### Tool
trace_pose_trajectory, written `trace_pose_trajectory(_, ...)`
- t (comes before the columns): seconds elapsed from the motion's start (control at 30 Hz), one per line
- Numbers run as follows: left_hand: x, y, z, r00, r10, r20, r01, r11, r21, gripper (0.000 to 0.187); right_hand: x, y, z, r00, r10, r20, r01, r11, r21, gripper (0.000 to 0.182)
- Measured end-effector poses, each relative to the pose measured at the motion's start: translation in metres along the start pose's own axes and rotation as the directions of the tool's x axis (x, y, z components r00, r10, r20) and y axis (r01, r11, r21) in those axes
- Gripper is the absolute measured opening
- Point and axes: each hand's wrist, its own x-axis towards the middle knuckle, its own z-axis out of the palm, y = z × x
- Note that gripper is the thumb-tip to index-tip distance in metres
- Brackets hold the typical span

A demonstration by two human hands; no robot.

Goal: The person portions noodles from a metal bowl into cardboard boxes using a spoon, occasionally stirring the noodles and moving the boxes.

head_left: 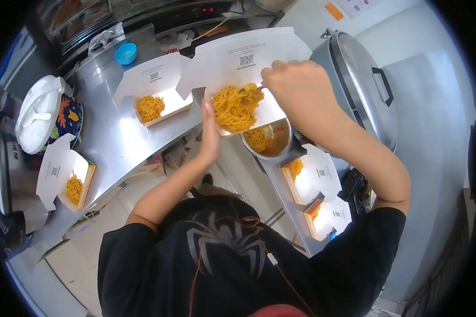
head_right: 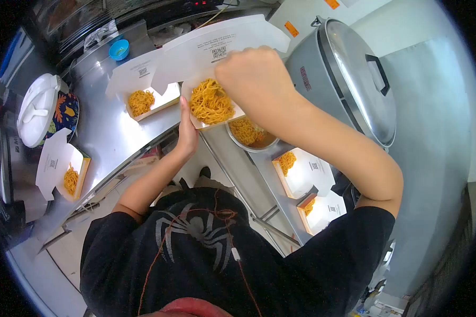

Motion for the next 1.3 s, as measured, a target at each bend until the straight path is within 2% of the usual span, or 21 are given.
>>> trace_pose_trajectory(0.07,0.005,-0.007,-0.010,0.995,0.096,-0.026,-0.093,0.991,0.097,0.071,-0.001,0.001,0.003,0.999,0.039,0.006,-0.039,0.999,0.027,0.005)
trace_pose_trajectory(0.1,0.003,-0.004,-0.011,0.996,0.087,-0.021,-0.085,0.992,0.098,0.071,-0.002,0.003,0.004,0.998,0.061,0.010,-0.061,0.997,0.040,0.005)
trace_pose_trajectory(0.2,-0.002,0.008,-0.014,0.998,0.057,-0.002,-0.057,0.993,0.105,0.070,-0.005,0.011,0.007,0.964,0.257,0.062,-0.263,0.954,0.141,0.011)
trace_pose_trajectory(0.3,-0.006,0.017,-0.016,0.999,0.044,0.005,-0.044,0.991,0.128,0.069,-0.011,0.026,0.010,0.891,0.392,0.228,-0.449,0.832,0.326,0.019)
trace_pose_trajectory(0.37,-0.006,0.020,-0.015,0.998,0.061,-0.002,-0.060,0.986,0.153,0.069,-0.016,0.032,0.012,0.873,0.427,0.237,-0.486,0.805,0.339,0.022)
trace_pose_trajectory(0.43,-0.002,0.033,-0.015,0.991,-0.118,-0.070,0.115,0.992,-0.046,0.070,-0.018,0.037,0.008,0.857,0.457,0.238,-0.514,0.789,0.335,0.023)
trace_pose_trajectory(0.53,0.007,0.059,-0.017,0.911,-0.401,-0.099,0.346,0.872,-0.347,0.070,-0.021,0.042,-0.002,0.830,0.492,0.262,-0.556,0.768,0.317,0.025)
trace_pose_trajectory(0.6,0.006,0.049,-0.017,0.940,-0.328,-0.097,0.298,0.925,-0.237,0.071,-0.025,0.051,0.000,0.855,0.462,0.237,-0.519,0.780,0.350,0.027)
trace_pose_trajectory(0.63,0.000,0.030,-0.016,0.985,-0.157,-0.066,0.156,0.987,-0.025,0.071,-0.026,0.056,0.001,0.867,0.446,0.224,-0.499,0.786,0.366,0.028)
trace_pose_trajectory(0.67,-0.003,0.015,-0.017,1.000,0.010,0.002,-0.010,0.984,0.178,0.071,-0.026,0.060,0.002,0.844,0.451,0.291,-0.535,0.750,0.389,0.028)
trace_pose_trajectory(0.73,-0.002,0.015,-0.016,1.000,-0.011,-0.009,0.012,0.983,0.182,0.071,-0.024,0.067,0.003,0.793,0.442,0.420,-0.602,0.676,0.424,0.030)
trace_pose_trajectory(0.83,-0.001,0.015,-0.014,1.000,0.014,0.005,-0.015,0.971,0.237,0.071,-0.027,0.073,0.006,0.765,0.445,0.466,-0.642,0.590,0.490,0.031)
trace_pose_trajectory(1.13,0.006,0.002,-0.023,0.998,-0.031,-0.045,0.042,0.967,0.250,0.075,-0.041,0.088,0.009,0.734,0.471,0.490,-0.675,0.424,0.603,0.030)
trace_pose_trajectory(1.3,0.008,0.002,-0.018,0.999,-0.019,0.037,0.011,0.980,0.198,0.073,-0.044,0.104,-0.009,0.786,0.474,0.398,-0.604,0.450,0.657,0.029)
